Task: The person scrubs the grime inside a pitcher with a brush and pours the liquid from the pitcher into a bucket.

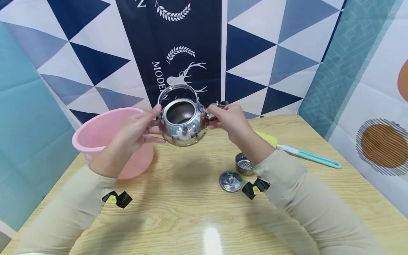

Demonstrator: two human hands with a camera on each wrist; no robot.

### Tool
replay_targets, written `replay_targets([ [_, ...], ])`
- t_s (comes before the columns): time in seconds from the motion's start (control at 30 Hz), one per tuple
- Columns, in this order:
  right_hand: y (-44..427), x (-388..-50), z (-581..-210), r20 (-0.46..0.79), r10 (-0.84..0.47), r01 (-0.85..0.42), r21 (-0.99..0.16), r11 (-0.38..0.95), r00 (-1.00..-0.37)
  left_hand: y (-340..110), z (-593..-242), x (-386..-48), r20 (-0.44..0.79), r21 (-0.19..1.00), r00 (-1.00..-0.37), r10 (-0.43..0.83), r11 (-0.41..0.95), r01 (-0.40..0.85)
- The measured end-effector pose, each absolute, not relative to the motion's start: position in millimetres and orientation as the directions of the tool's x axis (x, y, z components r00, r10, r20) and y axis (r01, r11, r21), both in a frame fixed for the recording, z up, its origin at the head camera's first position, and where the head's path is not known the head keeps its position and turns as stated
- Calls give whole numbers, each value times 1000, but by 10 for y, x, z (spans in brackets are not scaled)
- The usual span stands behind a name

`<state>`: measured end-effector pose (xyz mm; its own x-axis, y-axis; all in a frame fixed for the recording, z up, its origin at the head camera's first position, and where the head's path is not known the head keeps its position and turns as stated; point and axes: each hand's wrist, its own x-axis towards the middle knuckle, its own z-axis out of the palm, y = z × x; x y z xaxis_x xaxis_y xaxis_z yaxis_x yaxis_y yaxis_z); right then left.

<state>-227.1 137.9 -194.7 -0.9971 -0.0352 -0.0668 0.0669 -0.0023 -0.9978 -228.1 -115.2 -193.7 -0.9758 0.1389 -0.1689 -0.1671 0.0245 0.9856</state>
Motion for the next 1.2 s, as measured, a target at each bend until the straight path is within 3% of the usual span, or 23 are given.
replay_targets([
  [0.7, 1425, -2571, -3001, -250, 148, 244, -968, -60, -957, -854, -2871, -2552, -366, 926, -927, 79, -66, -371],
  [0.97, 1393, -2620, -3213, -305, 180, 303, -952, -41, -935, -840, -3072, -2625, -416, 905, -907, 69, -64, -420],
  [1.2, 1387, -2639, -3295, -343, 132, 343, -939, -28, -930, -834, -3156, -2666, -444, 893, -895, 44, -58, -446],
])
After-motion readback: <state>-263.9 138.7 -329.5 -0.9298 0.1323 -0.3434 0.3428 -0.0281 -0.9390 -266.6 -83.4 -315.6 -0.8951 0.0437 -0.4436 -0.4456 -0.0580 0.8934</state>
